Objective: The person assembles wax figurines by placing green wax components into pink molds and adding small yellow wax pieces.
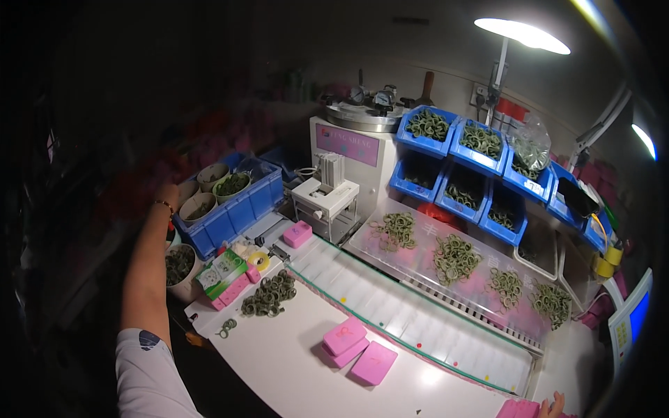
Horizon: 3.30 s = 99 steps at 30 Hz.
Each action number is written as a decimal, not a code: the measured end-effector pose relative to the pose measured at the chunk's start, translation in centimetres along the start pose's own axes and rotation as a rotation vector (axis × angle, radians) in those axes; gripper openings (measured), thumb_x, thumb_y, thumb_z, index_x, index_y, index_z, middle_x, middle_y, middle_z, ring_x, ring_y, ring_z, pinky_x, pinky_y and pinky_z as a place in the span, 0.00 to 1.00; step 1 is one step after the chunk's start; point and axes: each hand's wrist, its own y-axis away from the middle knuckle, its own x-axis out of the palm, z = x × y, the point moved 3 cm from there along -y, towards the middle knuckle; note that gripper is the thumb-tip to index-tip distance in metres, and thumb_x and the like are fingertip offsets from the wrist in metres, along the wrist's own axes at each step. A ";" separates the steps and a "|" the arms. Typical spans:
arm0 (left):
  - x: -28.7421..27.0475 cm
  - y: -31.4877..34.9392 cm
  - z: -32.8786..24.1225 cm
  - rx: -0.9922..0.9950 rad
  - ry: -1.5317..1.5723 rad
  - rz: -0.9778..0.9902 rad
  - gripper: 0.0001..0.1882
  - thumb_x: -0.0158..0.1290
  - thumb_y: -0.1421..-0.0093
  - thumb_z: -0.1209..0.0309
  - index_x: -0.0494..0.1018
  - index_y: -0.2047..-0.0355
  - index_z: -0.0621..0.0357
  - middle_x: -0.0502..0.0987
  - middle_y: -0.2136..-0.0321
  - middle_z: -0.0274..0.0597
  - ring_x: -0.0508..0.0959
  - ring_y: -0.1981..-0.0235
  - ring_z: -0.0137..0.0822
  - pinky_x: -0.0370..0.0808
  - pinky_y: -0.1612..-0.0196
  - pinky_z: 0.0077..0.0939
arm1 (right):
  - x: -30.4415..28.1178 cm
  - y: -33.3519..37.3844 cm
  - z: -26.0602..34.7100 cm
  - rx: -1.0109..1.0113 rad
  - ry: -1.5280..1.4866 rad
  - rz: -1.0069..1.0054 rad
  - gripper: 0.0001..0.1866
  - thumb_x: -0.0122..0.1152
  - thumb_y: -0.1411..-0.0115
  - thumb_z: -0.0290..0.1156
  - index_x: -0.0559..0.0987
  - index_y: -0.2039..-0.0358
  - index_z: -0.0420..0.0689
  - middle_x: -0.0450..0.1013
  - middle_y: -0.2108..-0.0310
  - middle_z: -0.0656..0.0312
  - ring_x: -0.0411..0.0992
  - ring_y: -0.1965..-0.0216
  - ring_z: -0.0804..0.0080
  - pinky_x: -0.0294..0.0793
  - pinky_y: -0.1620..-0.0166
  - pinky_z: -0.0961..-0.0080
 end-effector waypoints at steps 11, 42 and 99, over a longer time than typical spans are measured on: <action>3.3 -0.3 -0.3 -0.016 -0.091 0.120 0.12 0.46 0.36 0.76 0.81 0.64 0.65 0.80 0.62 0.58 0.81 0.62 0.51 0.80 0.61 0.43 | -3.8 -1.8 5.1 0.067 0.117 0.026 0.24 0.54 0.33 0.37 0.70 0.42 0.34 0.70 0.44 0.41 0.66 0.40 0.48 0.62 0.37 0.62; -13.5 2.0 0.8 0.190 0.410 -0.370 0.07 0.54 0.40 0.71 0.77 0.70 0.64 0.78 0.72 0.53 0.79 0.70 0.50 0.76 0.64 0.39 | -4.0 -2.4 2.0 -0.179 0.100 -0.214 0.22 0.59 0.37 0.37 0.76 0.47 0.38 0.70 0.45 0.46 0.71 0.48 0.50 0.69 0.42 0.62; -19.7 32.0 -20.2 1.115 0.869 0.215 0.10 0.63 0.47 0.69 0.73 0.74 0.59 0.71 0.72 0.41 0.73 0.67 0.45 0.71 0.63 0.36 | 6.7 -15.6 63.3 -0.811 -0.470 -0.168 0.36 0.70 0.46 0.44 0.68 0.39 0.49 0.58 0.36 0.44 0.55 0.35 0.44 0.62 0.38 0.49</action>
